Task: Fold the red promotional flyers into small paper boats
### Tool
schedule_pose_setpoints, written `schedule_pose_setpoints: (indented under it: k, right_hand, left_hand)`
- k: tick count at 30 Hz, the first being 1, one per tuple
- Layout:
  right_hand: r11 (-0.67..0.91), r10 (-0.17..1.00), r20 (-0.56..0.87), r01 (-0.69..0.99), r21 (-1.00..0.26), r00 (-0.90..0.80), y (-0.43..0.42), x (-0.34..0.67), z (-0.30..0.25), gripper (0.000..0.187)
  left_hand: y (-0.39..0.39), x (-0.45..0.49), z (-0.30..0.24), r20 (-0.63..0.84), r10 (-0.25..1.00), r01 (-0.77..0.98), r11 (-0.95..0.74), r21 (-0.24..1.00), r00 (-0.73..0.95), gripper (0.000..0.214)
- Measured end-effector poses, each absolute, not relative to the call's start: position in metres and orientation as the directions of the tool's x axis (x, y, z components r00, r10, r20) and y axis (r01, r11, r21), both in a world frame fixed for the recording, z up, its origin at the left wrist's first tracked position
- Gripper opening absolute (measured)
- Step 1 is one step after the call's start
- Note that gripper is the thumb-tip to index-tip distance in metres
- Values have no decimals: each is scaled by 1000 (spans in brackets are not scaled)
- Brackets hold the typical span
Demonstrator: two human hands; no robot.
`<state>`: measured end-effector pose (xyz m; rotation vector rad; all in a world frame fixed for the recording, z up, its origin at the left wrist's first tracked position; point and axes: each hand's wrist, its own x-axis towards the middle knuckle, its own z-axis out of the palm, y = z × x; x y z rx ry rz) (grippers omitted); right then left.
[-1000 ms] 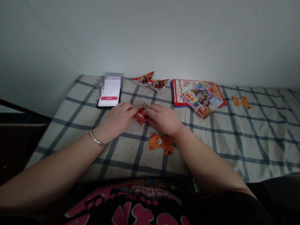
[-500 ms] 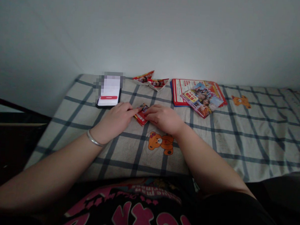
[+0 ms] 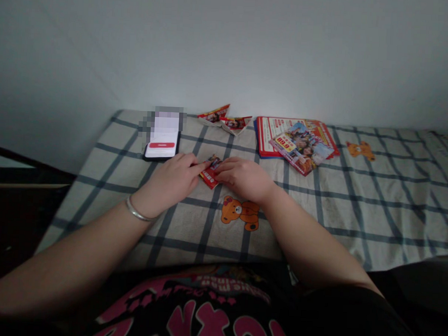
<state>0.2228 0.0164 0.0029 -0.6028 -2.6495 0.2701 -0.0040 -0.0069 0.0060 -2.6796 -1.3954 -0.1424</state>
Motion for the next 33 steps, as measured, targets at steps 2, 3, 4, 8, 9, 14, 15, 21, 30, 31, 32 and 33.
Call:
schedule_pose_setpoints:
  k: [2,3,4,8,9,14,15,21,30,31,32,33]
  right_hand:
    - [893,442,357,368,-259,-823,16,222,1,26]
    - [896,437,360,364,-255,-824,16,222,0,26]
    - [898,433,362,360,-253,-826,16,222,0,26]
    - [902,423,342,355,-246,-839,15,222,1,26]
    - [899,428,329,360,-248,-842,13,221,3,26]
    - [845,525,248,465,-264,-814,6,217,13,23]
    - [839,535,235,477,-261,-812,5,216,14,23]
    - [813,577,223,526,-251,-786,5,215,12,20]
    - [739,664,261,561,-374,-701,15,224,3,16]
    - [734,667,259,557,-388,-699,15,225,4,16]
    - [730,671,255,560,-391,-697,16,225,4,15]
    - [727,675,248,570,-383,-695,16,226,5,15]
  left_hand:
    - [-7,-4,7,143,804,815,-576,-57,578,37]
    - [-7,-5,7,147,799,811,-582,-57,583,36]
    - [-8,-5,7,149,794,807,-588,-58,589,36]
    - [-10,-6,8,147,786,799,-600,-52,600,36]
    - [-11,-6,9,146,788,800,-599,-49,599,36]
    - [-15,-3,13,160,790,803,-596,-26,591,36]
    - [-15,-2,13,158,791,803,-596,-22,592,36]
    - [-16,1,12,149,794,805,-593,-19,589,39]
    - [-14,1,6,171,795,805,-593,15,582,53]
    - [-14,2,6,172,794,804,-594,17,583,55]
    - [-14,2,6,174,793,804,-595,17,584,56]
    - [-14,2,5,177,793,804,-595,17,583,56]
